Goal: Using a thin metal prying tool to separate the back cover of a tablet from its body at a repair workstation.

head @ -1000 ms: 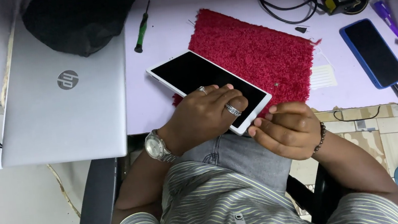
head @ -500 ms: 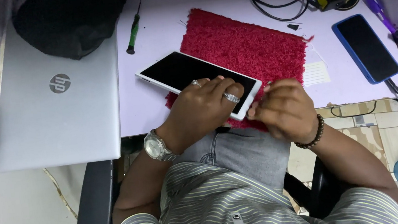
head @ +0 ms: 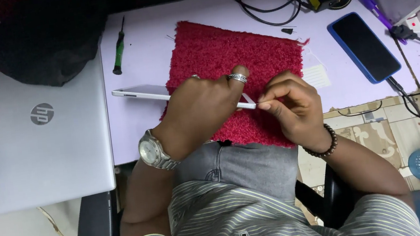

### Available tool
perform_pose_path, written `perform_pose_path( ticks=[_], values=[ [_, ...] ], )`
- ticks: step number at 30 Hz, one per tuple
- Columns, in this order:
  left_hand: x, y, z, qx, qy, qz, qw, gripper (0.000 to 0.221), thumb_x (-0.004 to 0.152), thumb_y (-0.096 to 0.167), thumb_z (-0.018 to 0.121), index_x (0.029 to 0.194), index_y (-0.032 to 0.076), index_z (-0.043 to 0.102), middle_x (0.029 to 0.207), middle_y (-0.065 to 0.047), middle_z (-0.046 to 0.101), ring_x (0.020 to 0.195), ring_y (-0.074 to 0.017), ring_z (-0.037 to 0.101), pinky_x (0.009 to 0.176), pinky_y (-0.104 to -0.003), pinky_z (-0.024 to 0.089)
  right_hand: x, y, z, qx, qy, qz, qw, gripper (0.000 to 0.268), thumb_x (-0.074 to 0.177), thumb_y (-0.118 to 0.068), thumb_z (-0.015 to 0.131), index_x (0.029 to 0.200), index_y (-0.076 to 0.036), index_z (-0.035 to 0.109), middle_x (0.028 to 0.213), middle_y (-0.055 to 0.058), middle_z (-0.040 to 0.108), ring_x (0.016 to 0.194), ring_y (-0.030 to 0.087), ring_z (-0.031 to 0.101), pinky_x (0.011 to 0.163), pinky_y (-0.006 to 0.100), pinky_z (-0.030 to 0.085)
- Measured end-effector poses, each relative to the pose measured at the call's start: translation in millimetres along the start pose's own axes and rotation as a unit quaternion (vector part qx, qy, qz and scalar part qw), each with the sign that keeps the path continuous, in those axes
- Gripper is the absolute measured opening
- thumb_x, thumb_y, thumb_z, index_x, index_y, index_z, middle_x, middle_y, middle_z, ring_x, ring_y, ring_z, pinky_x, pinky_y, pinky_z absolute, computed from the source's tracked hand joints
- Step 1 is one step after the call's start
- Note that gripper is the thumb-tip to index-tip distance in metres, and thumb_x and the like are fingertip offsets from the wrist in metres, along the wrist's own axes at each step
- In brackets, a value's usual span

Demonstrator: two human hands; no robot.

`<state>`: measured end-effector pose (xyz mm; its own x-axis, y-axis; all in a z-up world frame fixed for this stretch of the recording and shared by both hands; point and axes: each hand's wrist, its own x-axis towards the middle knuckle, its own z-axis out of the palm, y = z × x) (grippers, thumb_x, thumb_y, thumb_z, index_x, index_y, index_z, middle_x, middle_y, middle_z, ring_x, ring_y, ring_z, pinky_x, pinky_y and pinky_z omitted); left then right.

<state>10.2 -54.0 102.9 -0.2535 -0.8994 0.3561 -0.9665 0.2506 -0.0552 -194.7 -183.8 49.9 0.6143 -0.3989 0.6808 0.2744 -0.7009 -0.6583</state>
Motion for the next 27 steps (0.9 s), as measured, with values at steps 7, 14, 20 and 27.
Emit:
perform_pose_path(
  ticks=[7, 14, 20, 27],
  values=[
    [2.9, 0.5, -12.7, -0.022, 0.005, 0.002, 1.0, 0.035, 0.1, 0.01, 0.063, 0.13, -0.007, 0.061, 0.061, -0.01, 0.069, 0.046, -0.0268, 0.07, 0.042, -0.041, 0.055, -2.7, 1.6, 15.8, -0.038, 0.083, -0.108, 0.99, 0.005, 0.096, 0.0, 0.08, 0.092, 0.002, 0.078, 0.083, 0.013, 0.07, 0.079, 0.031, 0.068, 0.079, 0.049, 0.061],
    [5.3, -3.9, -14.5, -0.06, -0.006, -0.011, 0.998, 0.038, 0.103, 0.019, 0.064, 0.13, -0.009, 0.061, 0.057, -0.011, 0.067, 0.044, -0.0273, 0.069, 0.041, -0.042, 0.054, -11.6, 12.2, 15.8, 0.078, 0.045, 0.031, 0.995, 0.012, 0.096, -0.005, 0.08, 0.092, 0.004, 0.073, 0.085, 0.016, 0.069, 0.083, 0.031, 0.073, 0.078, 0.045, 0.06],
    [0.6, 2.1, -10.4, -0.059, 0.0, -0.017, 0.998, 0.076, 0.097, 0.064, 0.064, 0.131, -0.004, 0.059, 0.064, -0.017, 0.07, 0.051, -0.0327, 0.073, 0.048, -0.051, 0.058, -2.0, 4.9, 16.1, 0.04, 0.055, -0.053, 0.996, 0.008, 0.094, -0.002, 0.08, 0.09, 0.003, 0.075, 0.086, 0.015, 0.069, 0.083, 0.033, 0.073, 0.076, 0.045, 0.059],
    [-14.7, 23.7, 37.9, 0.083, 0.272, 0.009, 0.959, 0.03, 0.105, 0.04, 0.067, 0.096, 0.011, 0.073, 0.08, -0.008, 0.064, 0.072, -0.0273, 0.066, 0.079, -0.048, 0.054, -8.8, 7.3, 16.3, 0.057, 0.024, 0.025, 0.998, 0.013, 0.098, -0.011, 0.076, 0.091, 0.0, 0.075, 0.084, 0.013, 0.068, 0.077, 0.028, 0.07, 0.072, 0.042, 0.057]
  ],
)
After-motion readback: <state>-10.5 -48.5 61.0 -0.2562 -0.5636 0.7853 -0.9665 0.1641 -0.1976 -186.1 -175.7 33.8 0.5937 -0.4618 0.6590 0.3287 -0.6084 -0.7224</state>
